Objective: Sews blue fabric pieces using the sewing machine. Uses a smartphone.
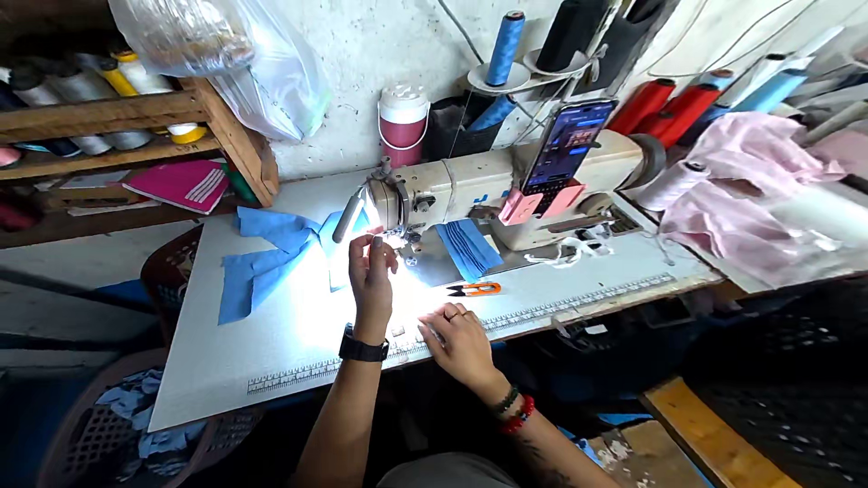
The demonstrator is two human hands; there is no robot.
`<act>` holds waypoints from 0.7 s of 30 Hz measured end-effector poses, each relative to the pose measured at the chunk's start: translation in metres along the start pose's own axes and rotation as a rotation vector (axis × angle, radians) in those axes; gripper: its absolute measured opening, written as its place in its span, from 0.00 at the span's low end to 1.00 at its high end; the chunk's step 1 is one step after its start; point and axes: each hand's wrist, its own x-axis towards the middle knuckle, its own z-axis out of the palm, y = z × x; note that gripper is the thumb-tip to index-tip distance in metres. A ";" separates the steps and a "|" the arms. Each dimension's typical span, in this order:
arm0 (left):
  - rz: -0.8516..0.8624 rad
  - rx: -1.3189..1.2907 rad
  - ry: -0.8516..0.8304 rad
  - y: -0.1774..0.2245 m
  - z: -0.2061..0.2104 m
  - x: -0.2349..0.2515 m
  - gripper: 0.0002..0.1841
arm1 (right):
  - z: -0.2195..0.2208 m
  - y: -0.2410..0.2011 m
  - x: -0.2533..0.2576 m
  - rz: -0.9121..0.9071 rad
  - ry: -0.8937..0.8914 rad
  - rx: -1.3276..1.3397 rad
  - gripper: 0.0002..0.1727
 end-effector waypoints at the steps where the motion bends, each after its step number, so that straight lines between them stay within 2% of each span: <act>1: -0.003 -0.063 -0.029 0.001 -0.001 -0.001 0.08 | 0.000 0.000 -0.001 0.007 -0.014 -0.011 0.20; 3: -0.019 -0.127 -0.053 0.002 -0.002 -0.002 0.08 | 0.000 -0.002 0.000 0.011 -0.023 -0.016 0.21; 4: -0.040 -0.078 -0.041 0.002 -0.002 -0.001 0.08 | -0.001 -0.002 0.001 0.008 -0.016 -0.009 0.20; 8: -0.141 0.347 0.022 0.011 0.000 0.002 0.14 | -0.002 -0.003 0.001 -0.011 0.011 0.026 0.19; 14: -0.042 0.636 -0.001 0.008 0.002 0.009 0.11 | -0.001 -0.002 0.001 0.004 -0.001 0.020 0.19; 18: -0.022 0.907 -0.107 0.022 0.000 0.012 0.10 | -0.001 -0.002 0.001 0.002 -0.011 0.015 0.19; 19: -0.032 1.002 -0.170 0.031 -0.003 0.012 0.11 | -0.002 -0.002 0.002 0.008 -0.029 0.048 0.20; 21: -0.136 1.157 -0.398 0.049 -0.012 0.007 0.16 | -0.016 0.003 0.001 0.051 -0.105 0.267 0.18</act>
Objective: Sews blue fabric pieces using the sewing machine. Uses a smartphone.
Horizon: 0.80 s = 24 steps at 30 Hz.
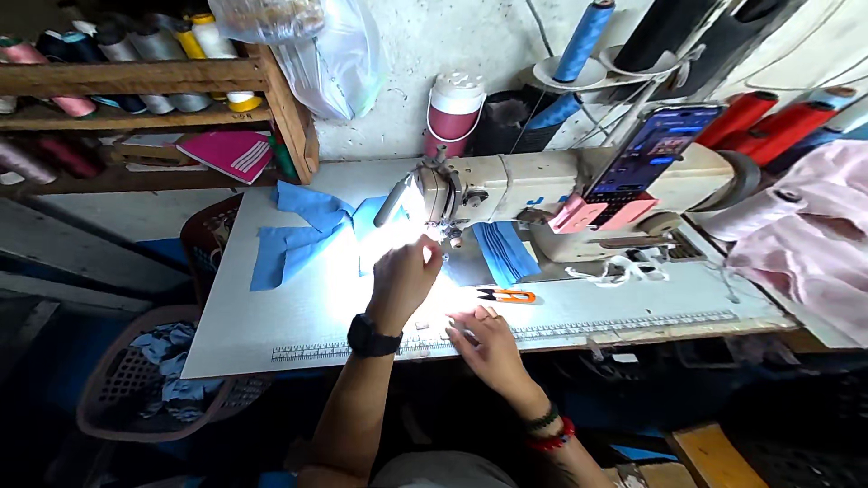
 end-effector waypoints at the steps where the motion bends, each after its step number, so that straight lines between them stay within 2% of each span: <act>1: 0.010 0.056 -0.131 -0.003 -0.007 -0.008 0.20 | -0.017 0.000 0.002 0.029 -0.023 0.145 0.19; 3: 0.046 0.112 -0.257 -0.009 -0.018 -0.023 0.27 | -0.071 0.008 0.012 0.061 0.070 0.244 0.21; 5: 0.078 0.051 -0.236 -0.017 -0.025 -0.035 0.24 | -0.148 0.039 0.030 0.028 0.269 0.127 0.25; 6: 0.081 -0.003 -0.198 -0.020 -0.027 -0.038 0.22 | -0.190 0.064 0.042 0.029 0.383 0.042 0.26; 8: 0.082 -0.107 -0.054 -0.025 -0.028 -0.040 0.19 | -0.262 0.115 0.075 0.166 0.581 -0.084 0.25; 9: 0.082 -0.149 0.034 -0.027 -0.025 -0.038 0.18 | -0.286 0.127 0.096 0.293 0.618 -0.135 0.27; 11: 0.071 -0.211 0.160 -0.024 -0.017 -0.034 0.17 | -0.316 0.120 0.137 0.496 0.542 -0.192 0.33; 13: 0.074 -0.256 0.218 -0.020 -0.010 -0.030 0.15 | -0.327 0.125 0.166 0.577 0.339 -0.288 0.40; 15: 0.075 -0.296 0.239 -0.017 -0.004 -0.028 0.15 | -0.330 0.154 0.187 0.574 0.139 -0.400 0.43; 17: 0.063 -0.319 0.259 -0.017 -0.001 -0.027 0.14 | -0.331 0.192 0.197 0.543 0.039 -0.488 0.32; 18: 0.054 -0.327 0.270 -0.018 -0.001 -0.027 0.14 | -0.329 0.200 0.196 0.544 0.032 -0.506 0.27; 20: 0.036 -0.359 0.298 -0.019 -0.002 -0.025 0.14 | -0.317 0.185 0.182 0.560 0.091 -0.480 0.29; 24: 0.025 -0.455 0.294 -0.016 -0.003 -0.014 0.14 | -0.274 0.174 0.141 0.533 0.411 -0.196 0.32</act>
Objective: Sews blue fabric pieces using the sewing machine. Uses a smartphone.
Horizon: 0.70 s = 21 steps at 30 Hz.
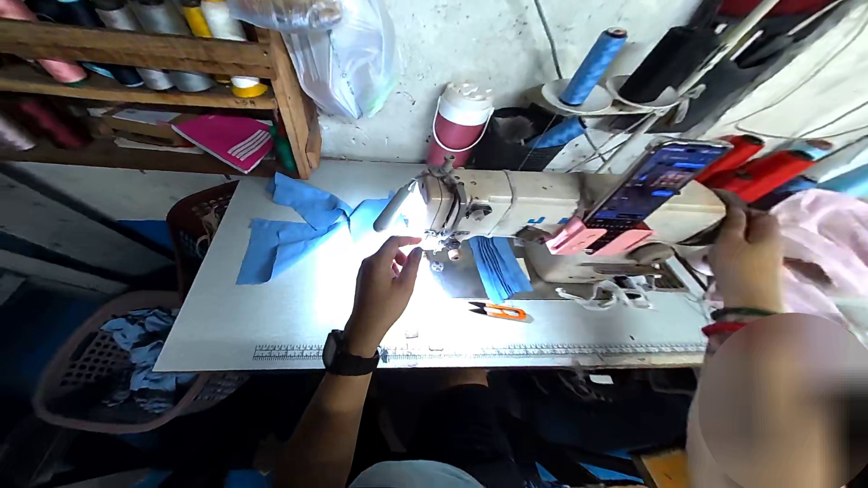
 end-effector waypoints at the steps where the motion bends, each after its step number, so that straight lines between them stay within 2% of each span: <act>1: -0.007 -0.024 -0.012 0.001 0.003 0.003 0.14 | 0.010 0.009 -0.007 0.023 0.051 0.113 0.31; 4: 0.032 -0.090 -0.017 0.003 0.016 0.011 0.15 | 0.037 0.030 -0.020 0.112 0.117 0.354 0.31; 7: 0.065 -0.146 -0.011 0.007 0.026 0.019 0.16 | 0.051 0.056 -0.019 0.127 0.129 0.474 0.33; 10: 0.089 -0.134 0.028 0.014 0.029 0.025 0.16 | 0.053 0.060 -0.017 0.103 0.129 0.482 0.33; 16: 0.190 0.080 0.105 0.018 0.035 0.042 0.12 | 0.054 0.051 -0.021 0.133 0.139 0.500 0.33; 21: 0.201 0.124 -0.002 0.018 0.032 0.045 0.13 | 0.052 0.047 -0.023 0.172 0.136 0.437 0.33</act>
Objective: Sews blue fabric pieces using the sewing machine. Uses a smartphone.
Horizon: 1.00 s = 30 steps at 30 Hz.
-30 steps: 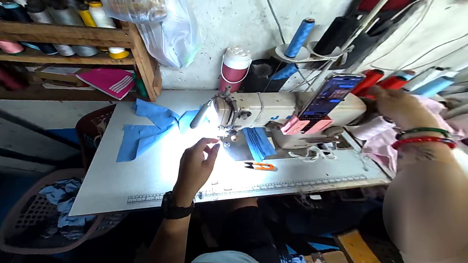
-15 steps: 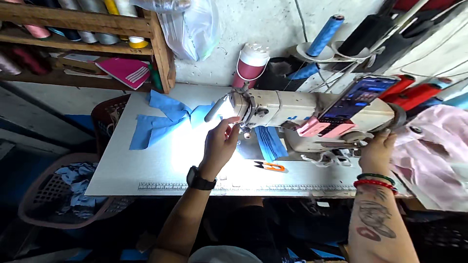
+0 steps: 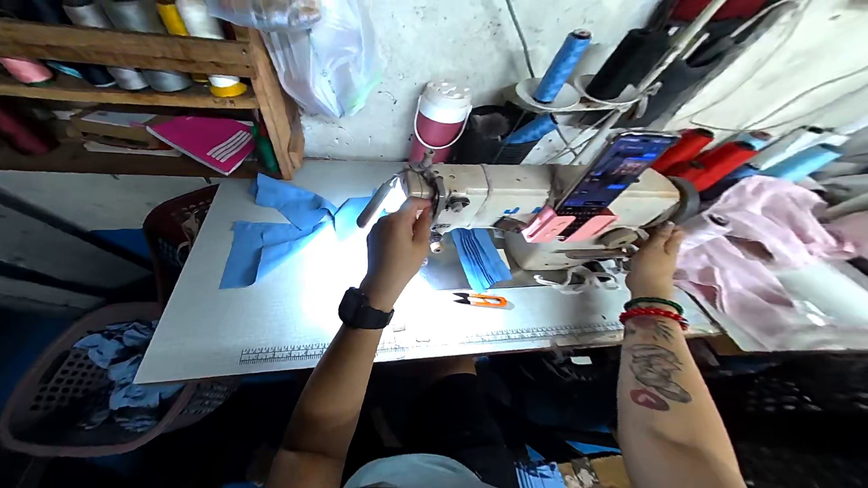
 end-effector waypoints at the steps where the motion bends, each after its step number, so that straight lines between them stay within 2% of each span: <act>1: -0.010 -0.047 -0.013 0.001 -0.002 -0.003 0.12 | 0.000 0.000 0.001 0.014 0.005 -0.007 0.33; 3: -0.090 -0.280 -0.052 0.007 -0.011 -0.012 0.11 | 0.001 -0.001 0.000 0.036 0.009 -0.017 0.33; 7: -0.307 -1.010 -0.163 0.005 -0.016 -0.015 0.08 | -0.001 0.002 0.000 0.054 0.019 -0.021 0.33; 11: -0.340 -1.282 -0.251 -0.008 -0.009 -0.016 0.10 | 0.001 0.002 0.001 0.054 0.031 -0.013 0.32; 19: -0.350 -0.929 -0.080 -0.004 -0.005 -0.029 0.06 | -0.011 0.002 0.003 0.056 -0.013 -0.036 0.33; 21: -0.350 -0.876 -0.049 -0.007 -0.002 -0.030 0.05 | -0.026 -0.016 -0.020 -0.026 0.027 -0.035 0.35; 23: -0.331 -0.828 -0.009 -0.010 0.002 -0.031 0.05 | -0.033 -0.045 -0.064 -0.169 0.047 0.016 0.29; 24: -0.317 -0.798 0.010 -0.011 0.004 -0.032 0.05 | -0.032 -0.054 -0.092 -0.246 -0.008 0.034 0.24; 26: -0.314 -0.745 0.047 -0.013 0.008 -0.034 0.05 | -0.020 -0.060 -0.153 -0.323 -0.276 0.013 0.19; 28: -0.318 -0.729 0.077 -0.014 0.011 -0.035 0.05 | 0.006 -0.051 -0.204 -0.407 -0.553 -0.102 0.17; 30: -0.319 -0.726 0.090 -0.013 0.011 -0.037 0.05 | 0.033 -0.036 -0.235 -0.537 -0.655 -0.295 0.19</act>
